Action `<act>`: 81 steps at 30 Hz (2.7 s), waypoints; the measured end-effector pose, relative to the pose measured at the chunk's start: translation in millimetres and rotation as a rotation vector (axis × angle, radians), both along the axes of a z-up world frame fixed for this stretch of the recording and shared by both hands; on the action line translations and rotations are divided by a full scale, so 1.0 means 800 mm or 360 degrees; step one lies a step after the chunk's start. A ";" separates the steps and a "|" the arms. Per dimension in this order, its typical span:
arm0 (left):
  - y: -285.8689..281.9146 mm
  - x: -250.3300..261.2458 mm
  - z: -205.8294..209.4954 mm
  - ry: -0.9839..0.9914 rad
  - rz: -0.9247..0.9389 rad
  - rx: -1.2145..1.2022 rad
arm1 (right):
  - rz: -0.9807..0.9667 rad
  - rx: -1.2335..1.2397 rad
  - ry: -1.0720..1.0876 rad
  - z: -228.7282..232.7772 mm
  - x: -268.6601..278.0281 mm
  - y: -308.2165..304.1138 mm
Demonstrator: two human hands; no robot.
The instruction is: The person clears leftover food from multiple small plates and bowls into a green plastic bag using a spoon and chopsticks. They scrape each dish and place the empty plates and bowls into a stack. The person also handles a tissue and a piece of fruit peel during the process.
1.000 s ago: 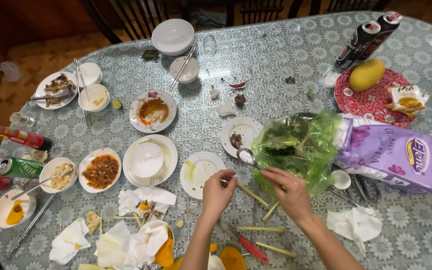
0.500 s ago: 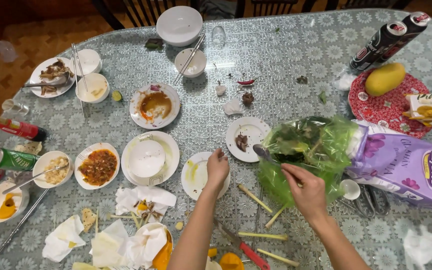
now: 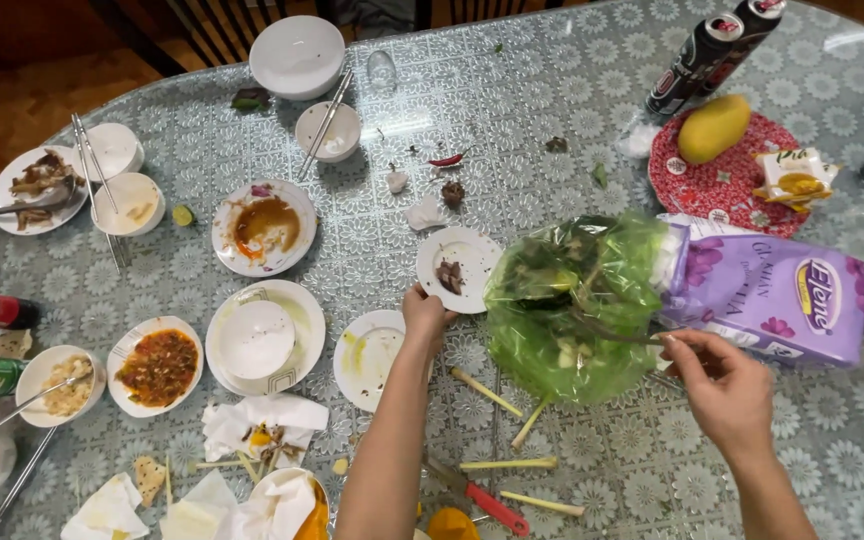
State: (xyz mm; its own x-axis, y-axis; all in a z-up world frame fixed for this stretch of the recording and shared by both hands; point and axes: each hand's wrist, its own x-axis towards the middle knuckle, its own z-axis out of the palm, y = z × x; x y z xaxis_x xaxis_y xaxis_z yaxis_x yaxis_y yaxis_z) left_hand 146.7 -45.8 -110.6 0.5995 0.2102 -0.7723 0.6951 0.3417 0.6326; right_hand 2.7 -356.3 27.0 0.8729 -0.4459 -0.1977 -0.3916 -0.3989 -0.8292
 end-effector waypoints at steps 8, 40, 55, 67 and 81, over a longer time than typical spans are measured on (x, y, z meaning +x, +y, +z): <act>0.049 -0.066 0.056 -0.0145 0.0208 0.0022 | 0.0261 -0.0626 -0.0515 -0.018 0.032 -0.015; -0.092 -0.075 0.129 -0.0416 -0.0390 -0.0238 | 0.0259 -0.0343 -0.0419 -0.071 0.093 -0.010; 0.072 -0.230 0.118 0.0012 0.0489 0.0045 | 0.0263 -0.0129 0.0216 0.009 0.026 0.004; 0.093 -0.232 0.036 -0.0243 0.0784 0.0251 | 0.0452 -0.0070 -0.0222 -0.020 -0.007 0.056; 0.069 -0.216 0.004 -0.0288 0.0997 0.0290 | 0.0508 -0.0035 -0.0132 -0.023 -0.013 0.092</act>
State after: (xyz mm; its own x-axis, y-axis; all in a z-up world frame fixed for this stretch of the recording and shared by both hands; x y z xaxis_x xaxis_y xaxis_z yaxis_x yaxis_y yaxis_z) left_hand -25.8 9.0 -107.5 0.4386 0.6775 -0.5904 0.2782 0.5224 0.8061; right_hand -7.5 -282.5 8.9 0.9820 -0.1508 -0.1136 -0.1756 -0.5090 -0.8427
